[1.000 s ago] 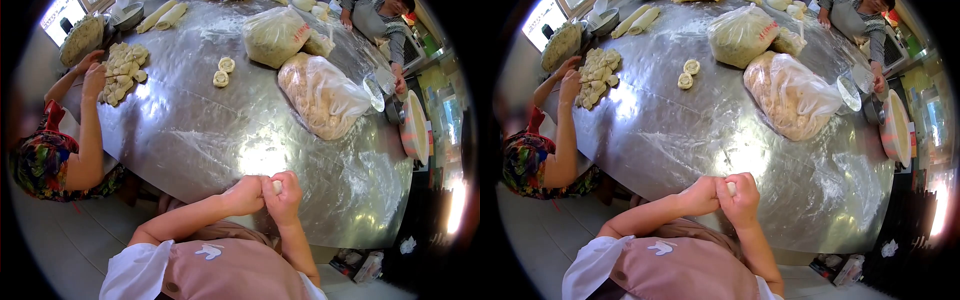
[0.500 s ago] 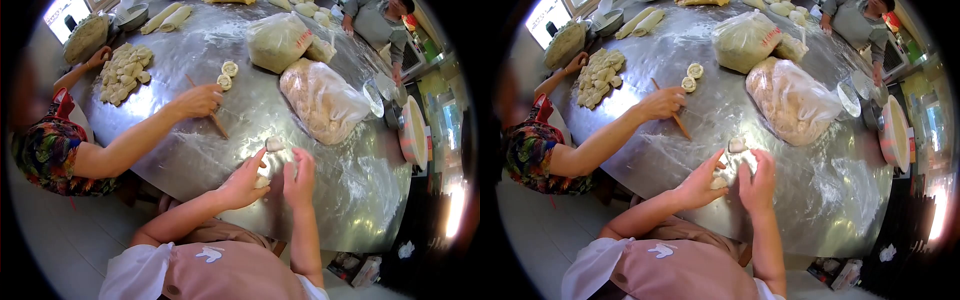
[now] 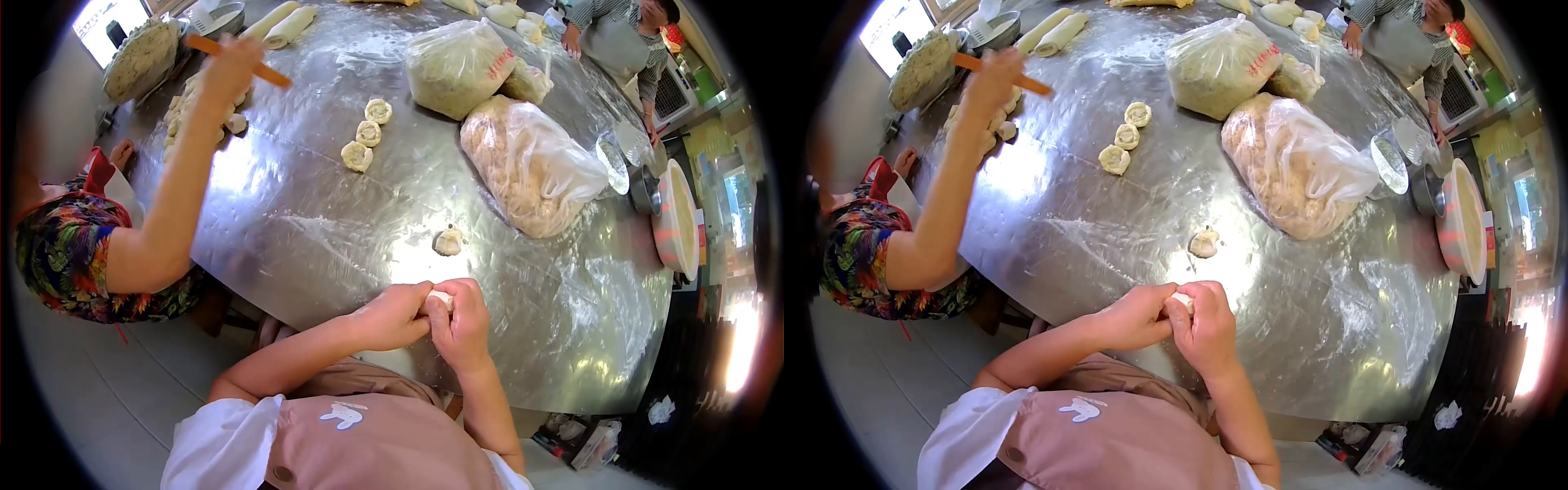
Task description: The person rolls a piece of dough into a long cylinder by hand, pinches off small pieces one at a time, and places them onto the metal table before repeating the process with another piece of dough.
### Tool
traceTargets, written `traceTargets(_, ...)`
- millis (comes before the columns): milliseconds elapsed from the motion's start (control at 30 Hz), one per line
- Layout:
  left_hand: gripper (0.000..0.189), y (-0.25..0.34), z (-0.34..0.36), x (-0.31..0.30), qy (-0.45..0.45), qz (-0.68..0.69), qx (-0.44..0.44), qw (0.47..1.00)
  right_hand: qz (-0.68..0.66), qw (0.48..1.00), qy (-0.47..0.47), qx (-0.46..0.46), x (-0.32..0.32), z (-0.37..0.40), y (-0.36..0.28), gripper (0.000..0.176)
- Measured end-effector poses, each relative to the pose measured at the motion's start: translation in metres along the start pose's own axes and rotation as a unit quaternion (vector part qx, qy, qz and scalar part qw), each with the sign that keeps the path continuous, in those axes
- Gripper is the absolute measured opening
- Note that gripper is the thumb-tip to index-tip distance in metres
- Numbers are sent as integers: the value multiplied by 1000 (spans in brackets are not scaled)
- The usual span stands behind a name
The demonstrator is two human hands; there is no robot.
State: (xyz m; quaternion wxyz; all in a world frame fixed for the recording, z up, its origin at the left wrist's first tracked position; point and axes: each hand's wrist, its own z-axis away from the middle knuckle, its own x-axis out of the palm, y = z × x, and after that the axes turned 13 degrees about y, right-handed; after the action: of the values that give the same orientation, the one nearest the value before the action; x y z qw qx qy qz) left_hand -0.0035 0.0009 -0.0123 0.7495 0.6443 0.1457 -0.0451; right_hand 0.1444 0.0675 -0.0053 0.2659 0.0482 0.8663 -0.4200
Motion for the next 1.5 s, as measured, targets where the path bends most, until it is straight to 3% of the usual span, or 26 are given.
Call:
traceTargets(133,15,-21,1,10,-7,9,62,998,-23,999,-33,-6,-4,-7,-11,28)
traceTargets(333,15,1,9,3,-39,-36,48,997,-64,995,49,50,4,3,0,22)
traceTargets(367,16,4,10,2,-37,-39,57,997,-10,997,63,36,8,2,8,22)
traceTargets(433,18,8,21,2,-119,-9,69,990,97,991,94,8,16,-6,35,23)
traceTargets(500,23,38,26,-7,-192,-9,65,979,87,989,89,82,13,-14,61,26)
traceTargets(533,23,29,25,-3,-130,-10,44,990,80,990,51,105,9,-19,64,28)
traceTargets(600,25,6,14,8,-13,-17,10,1000,47,996,56,44,12,-27,63,32)
traceTargets(633,40,2,9,3,-28,-72,-39,996,36,997,66,19,11,-26,63,35)
traceTargets(767,68,-6,11,11,34,-91,-64,993,-14,963,60,264,-16,-12,50,37)
traceTargets(867,74,-8,7,32,73,-80,-31,994,-18,952,-71,298,-33,4,23,33)
traceTargets(900,81,-6,2,40,46,-55,-46,996,-22,966,-74,248,-28,21,27,31)
traceTargets(933,83,-3,0,48,54,-31,18,998,-27,977,-77,196,-20,34,27,29)
traceTargets(1000,81,15,-3,43,-64,-21,-50,996,-13,957,-31,288,-29,45,18,26)
traceTargets(1100,78,1,-13,36,33,-186,147,971,72,919,27,387,-64,53,31,25)
traceTargets(1133,75,-8,-23,35,137,-213,176,951,81,902,63,420,-79,62,49,24)
traceTargets(1200,75,-15,-47,23,253,-316,237,883,195,923,134,304,-106,77,79,28)
traceTargets(1233,67,-28,-59,25,264,-344,229,871,253,922,133,262,-116,82,90,32)
traceTargets(1267,62,-36,-70,27,227,-356,226,878,314,914,136,219,-121,82,96,36)
traceTargets(1400,33,-48,-99,33,89,-380,210,897,326,922,103,184,-98,52,82,44)
traceTargets(1500,23,-62,-98,8,142,-305,214,917,269,953,52,127,-65,29,78,45)
